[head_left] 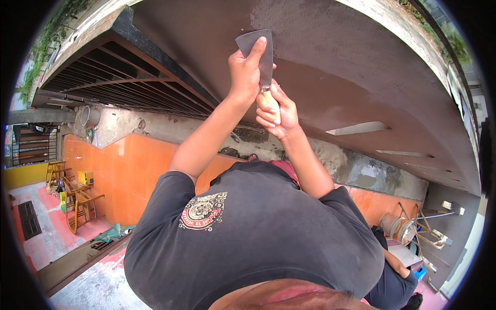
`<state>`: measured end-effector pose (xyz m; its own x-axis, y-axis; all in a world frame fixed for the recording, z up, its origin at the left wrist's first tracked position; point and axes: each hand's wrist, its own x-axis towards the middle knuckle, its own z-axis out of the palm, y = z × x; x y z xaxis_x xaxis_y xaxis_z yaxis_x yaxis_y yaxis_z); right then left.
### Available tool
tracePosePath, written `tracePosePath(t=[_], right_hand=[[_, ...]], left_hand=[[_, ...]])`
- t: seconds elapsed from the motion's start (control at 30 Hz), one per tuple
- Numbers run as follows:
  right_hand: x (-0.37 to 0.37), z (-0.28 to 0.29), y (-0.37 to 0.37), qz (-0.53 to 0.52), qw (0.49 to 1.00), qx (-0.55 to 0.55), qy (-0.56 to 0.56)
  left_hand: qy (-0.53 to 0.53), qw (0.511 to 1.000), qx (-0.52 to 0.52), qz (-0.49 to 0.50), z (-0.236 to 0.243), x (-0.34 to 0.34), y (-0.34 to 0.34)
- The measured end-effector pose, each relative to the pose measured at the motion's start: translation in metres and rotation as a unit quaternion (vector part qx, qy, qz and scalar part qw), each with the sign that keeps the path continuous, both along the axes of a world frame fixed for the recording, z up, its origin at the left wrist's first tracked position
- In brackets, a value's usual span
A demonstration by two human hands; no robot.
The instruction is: The person uses a trowel and a hawk to apply and smooth plaster onto a curved wall section. They repeatedly scoop plaster from the hawk and spread it across the surface, working in sections to create a smooth finish.
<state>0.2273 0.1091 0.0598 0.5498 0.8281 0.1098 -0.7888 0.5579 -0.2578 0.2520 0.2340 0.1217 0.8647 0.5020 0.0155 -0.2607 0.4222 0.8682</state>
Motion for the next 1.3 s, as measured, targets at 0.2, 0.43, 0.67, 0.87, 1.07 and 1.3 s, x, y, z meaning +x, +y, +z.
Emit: tracePosePath(t=[0.2,0.43,0.67,0.87,1.07,1.3], right_hand=[[-0.004,-0.01,-0.004,-0.023,0.999,-0.035,0.02],[-0.011,-0.023,-0.037,-0.068,0.984,-0.117,-0.117],[0.032,-0.007,-0.118,-0.073,0.962,-0.223,-0.143],[0.043,0.034,-0.026,-0.071,0.912,-0.303,-0.268],[0.008,0.042,-0.044,-0.031,0.868,-0.378,-0.322],[0.029,0.064,-0.118,-0.089,0.858,-0.441,-0.247]], left_hand=[[-0.007,1.0,-0.008,-0.004,-0.01,-0.001,-0.006],[0.028,0.984,-0.06,-0.164,-0.046,-0.021,-0.003],[0.094,0.953,0.085,-0.274,-0.1,-0.093,0.011],[0.089,0.962,0.1,-0.236,-0.12,-0.117,0.004],[0.024,0.986,0.07,-0.149,-0.129,-0.151,-0.014],[0.059,0.989,0.038,-0.131,-0.133,-0.163,-0.009]])
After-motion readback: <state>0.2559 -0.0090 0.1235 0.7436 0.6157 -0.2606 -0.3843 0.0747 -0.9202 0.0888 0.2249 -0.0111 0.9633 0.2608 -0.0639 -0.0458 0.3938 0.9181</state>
